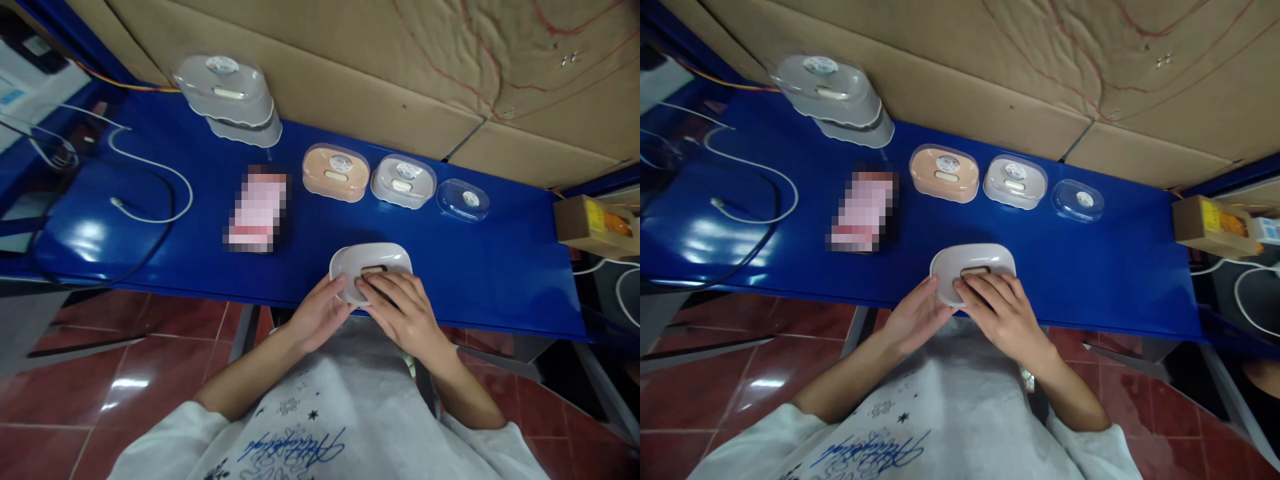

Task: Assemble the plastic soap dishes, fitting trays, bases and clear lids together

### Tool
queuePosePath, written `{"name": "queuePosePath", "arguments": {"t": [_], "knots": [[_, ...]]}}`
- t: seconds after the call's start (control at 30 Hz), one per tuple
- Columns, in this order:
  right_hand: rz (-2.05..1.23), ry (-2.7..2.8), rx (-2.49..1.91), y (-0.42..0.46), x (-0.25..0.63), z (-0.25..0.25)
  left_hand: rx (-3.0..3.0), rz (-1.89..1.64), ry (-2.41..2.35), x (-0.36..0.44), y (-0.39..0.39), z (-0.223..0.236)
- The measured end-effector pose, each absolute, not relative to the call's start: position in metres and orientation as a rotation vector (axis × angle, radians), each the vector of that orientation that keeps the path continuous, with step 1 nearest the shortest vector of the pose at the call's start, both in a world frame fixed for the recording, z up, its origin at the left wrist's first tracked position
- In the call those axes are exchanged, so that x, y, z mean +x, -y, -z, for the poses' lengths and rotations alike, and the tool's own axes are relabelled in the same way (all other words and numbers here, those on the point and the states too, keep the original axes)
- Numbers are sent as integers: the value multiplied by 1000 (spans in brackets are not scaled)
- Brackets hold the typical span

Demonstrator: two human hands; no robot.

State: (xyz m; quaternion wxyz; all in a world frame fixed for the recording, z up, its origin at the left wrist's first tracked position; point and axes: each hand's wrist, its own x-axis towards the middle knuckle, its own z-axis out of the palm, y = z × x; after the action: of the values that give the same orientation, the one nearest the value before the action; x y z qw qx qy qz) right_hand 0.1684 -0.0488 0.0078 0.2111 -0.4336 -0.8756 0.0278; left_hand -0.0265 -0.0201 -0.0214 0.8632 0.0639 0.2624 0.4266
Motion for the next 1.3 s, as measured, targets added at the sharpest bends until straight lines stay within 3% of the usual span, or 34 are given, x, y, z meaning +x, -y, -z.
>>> {"name": "queuePosePath", "arguments": {"t": [0.5, 0.8, 1.03, 1.3], "knots": [[26, 2405, -1256, 53, 159, 9, 75, -969, -604, -26, 21, 20], [-151, 2392, -1145, 38, 178, 11, 73, -994, -631, -29, 17, 22], [36, 2169, -1645, -25, 267, 4, 136, -1030, -663, -31, 12, 17], [177, 2119, -1910, -54, 328, 25, 151, -955, -657, -30, 12, 25]]}}
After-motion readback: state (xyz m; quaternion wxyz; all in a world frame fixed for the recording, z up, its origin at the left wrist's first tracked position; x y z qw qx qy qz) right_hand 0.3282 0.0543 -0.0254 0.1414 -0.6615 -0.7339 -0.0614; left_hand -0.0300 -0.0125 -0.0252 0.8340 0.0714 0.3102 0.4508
